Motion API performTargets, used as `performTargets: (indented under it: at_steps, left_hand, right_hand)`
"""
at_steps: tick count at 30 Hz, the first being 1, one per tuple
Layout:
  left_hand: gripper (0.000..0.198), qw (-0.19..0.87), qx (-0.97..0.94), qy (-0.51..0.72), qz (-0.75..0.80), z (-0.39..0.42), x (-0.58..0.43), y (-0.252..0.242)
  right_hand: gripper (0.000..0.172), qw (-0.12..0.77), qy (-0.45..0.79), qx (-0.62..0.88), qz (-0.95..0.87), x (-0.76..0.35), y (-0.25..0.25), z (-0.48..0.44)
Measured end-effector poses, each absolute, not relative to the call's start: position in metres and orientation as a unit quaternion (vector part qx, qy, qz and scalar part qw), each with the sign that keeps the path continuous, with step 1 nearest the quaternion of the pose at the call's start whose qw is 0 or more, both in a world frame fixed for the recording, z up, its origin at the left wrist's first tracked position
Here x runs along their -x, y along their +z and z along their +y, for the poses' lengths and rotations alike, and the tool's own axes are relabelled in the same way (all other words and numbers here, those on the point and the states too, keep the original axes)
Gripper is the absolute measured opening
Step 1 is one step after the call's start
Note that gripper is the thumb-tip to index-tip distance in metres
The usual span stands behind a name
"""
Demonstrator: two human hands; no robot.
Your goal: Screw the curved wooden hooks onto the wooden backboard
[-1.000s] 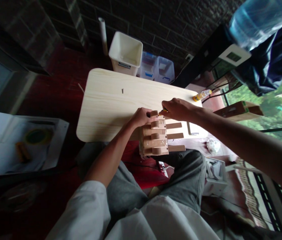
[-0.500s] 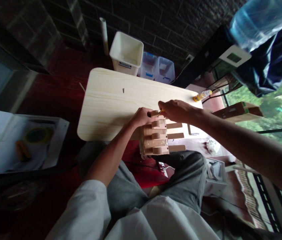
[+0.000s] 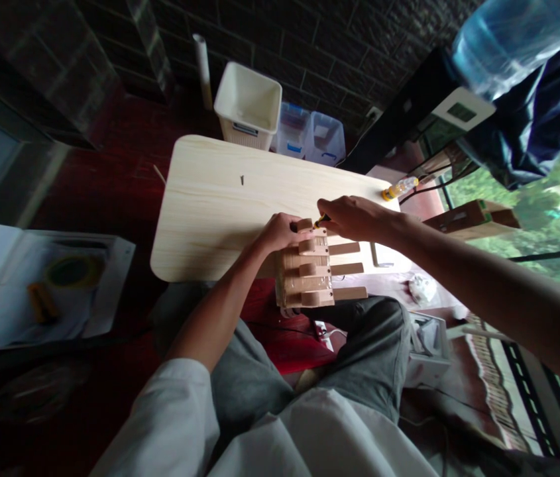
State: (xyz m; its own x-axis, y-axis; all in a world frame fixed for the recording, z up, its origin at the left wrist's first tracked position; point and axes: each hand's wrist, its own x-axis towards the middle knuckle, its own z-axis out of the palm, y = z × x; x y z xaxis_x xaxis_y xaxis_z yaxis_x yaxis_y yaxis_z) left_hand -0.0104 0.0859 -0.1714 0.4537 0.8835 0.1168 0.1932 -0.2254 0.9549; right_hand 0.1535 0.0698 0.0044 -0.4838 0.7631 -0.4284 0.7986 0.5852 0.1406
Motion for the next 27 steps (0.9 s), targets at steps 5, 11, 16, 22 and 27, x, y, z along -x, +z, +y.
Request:
performTargets:
  at_steps: [5, 11, 16, 22, 27]
  left_hand:
    - [0.037, 0.493, -0.696, 0.352, 0.385, 0.086, 0.01, -0.17]
    - [0.035, 0.493, -0.697, 0.355, 0.38, 0.086, 0.009, -0.172]
    - [0.036, 0.489, -0.698, 0.345, 0.394, 0.087, 0.008, -0.174]
    - [0.036, 0.485, -0.702, 0.348, 0.388, 0.087, 0.008, -0.172]
    - [0.034, 0.484, -0.697, 0.355, 0.392, 0.085, 0.009, -0.168]
  right_hand:
    - [0.036, 0.222, -0.023, -0.468, 0.855, -0.158, -0.003, 0.071]
    - [0.027, 0.209, -0.054, -0.415, 0.884, -0.152, 0.005, 0.066]
    - [0.036, 0.235, -0.029, -0.482, 0.843, -0.158, -0.001, 0.07]
    - [0.037, 0.205, -0.046, -0.454, 0.866, -0.159, 0.0, 0.068]
    - [0.03, 0.223, -0.039, -0.436, 0.871, -0.149, 0.012, 0.062]
